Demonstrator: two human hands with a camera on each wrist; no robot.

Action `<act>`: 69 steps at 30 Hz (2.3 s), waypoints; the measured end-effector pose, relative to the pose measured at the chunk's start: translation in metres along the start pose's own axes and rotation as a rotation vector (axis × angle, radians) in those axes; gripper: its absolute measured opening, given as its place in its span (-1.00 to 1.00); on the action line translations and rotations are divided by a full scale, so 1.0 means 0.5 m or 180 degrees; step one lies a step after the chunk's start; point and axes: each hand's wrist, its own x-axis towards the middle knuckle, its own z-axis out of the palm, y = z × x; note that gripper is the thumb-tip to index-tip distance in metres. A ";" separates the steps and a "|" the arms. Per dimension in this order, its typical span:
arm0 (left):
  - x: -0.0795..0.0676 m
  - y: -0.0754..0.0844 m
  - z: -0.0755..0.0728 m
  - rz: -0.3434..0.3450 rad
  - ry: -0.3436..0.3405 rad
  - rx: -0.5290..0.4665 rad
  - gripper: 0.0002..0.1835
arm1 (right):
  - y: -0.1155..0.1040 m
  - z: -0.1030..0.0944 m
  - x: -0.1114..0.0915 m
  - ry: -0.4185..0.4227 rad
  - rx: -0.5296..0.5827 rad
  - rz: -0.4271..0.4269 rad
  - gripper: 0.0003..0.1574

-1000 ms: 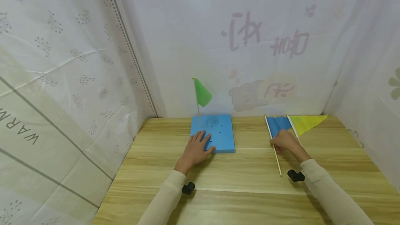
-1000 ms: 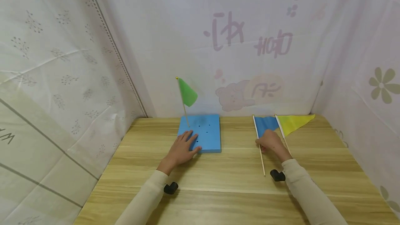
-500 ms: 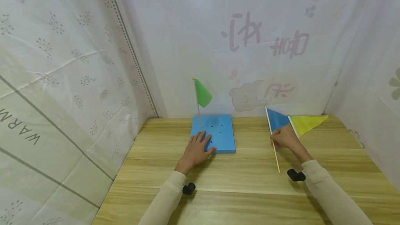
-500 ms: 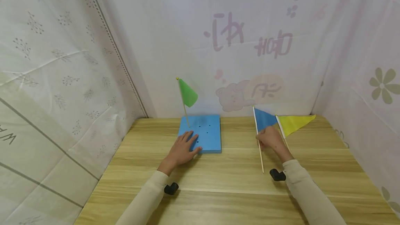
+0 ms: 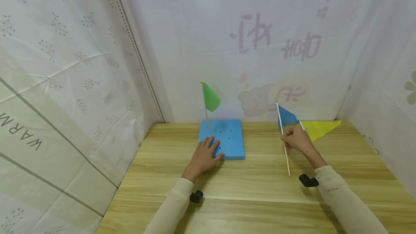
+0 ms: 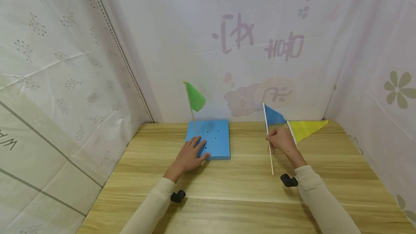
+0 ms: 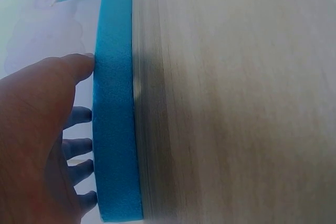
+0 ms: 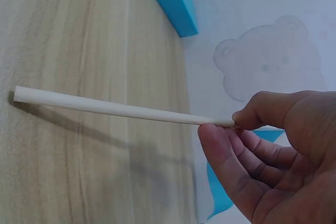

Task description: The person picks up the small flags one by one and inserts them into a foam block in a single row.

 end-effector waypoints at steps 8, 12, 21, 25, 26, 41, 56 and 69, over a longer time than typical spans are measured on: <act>-0.005 0.004 -0.007 0.0018 0.0025 -0.0104 -0.26 | -0.022 -0.005 0.001 -0.0014 0.0151 -0.0032 -0.71; -0.005 0.005 -0.006 0.0014 0.0010 -0.0085 -0.27 | -0.030 -0.008 0.002 0.0057 0.0143 -0.0081 -0.74; -0.005 0.006 -0.009 0.0022 -0.0002 -0.0087 -0.27 | -0.051 -0.014 0.002 0.0157 0.0059 -0.0162 -0.75; -0.005 0.002 -0.005 0.0058 0.0053 -0.0086 -0.26 | -0.060 -0.016 0.002 0.0184 0.0072 -0.0205 -0.75; -0.005 0.002 -0.004 0.0063 0.0061 -0.0086 -0.26 | -0.063 -0.016 0.003 0.0187 0.0080 -0.0216 -0.74; -0.003 -0.001 -0.001 0.0039 0.0015 -0.0065 -0.25 | -0.105 0.000 0.022 0.0184 0.0294 -0.0251 -0.71; -0.007 0.002 -0.007 0.0060 0.0060 -0.0055 -0.27 | -0.146 0.027 0.042 0.0278 0.0465 -0.0412 -0.77; -0.006 0.003 -0.009 0.0060 0.0062 -0.0074 -0.27 | -0.187 0.040 0.063 0.0379 0.0446 -0.0554 -0.79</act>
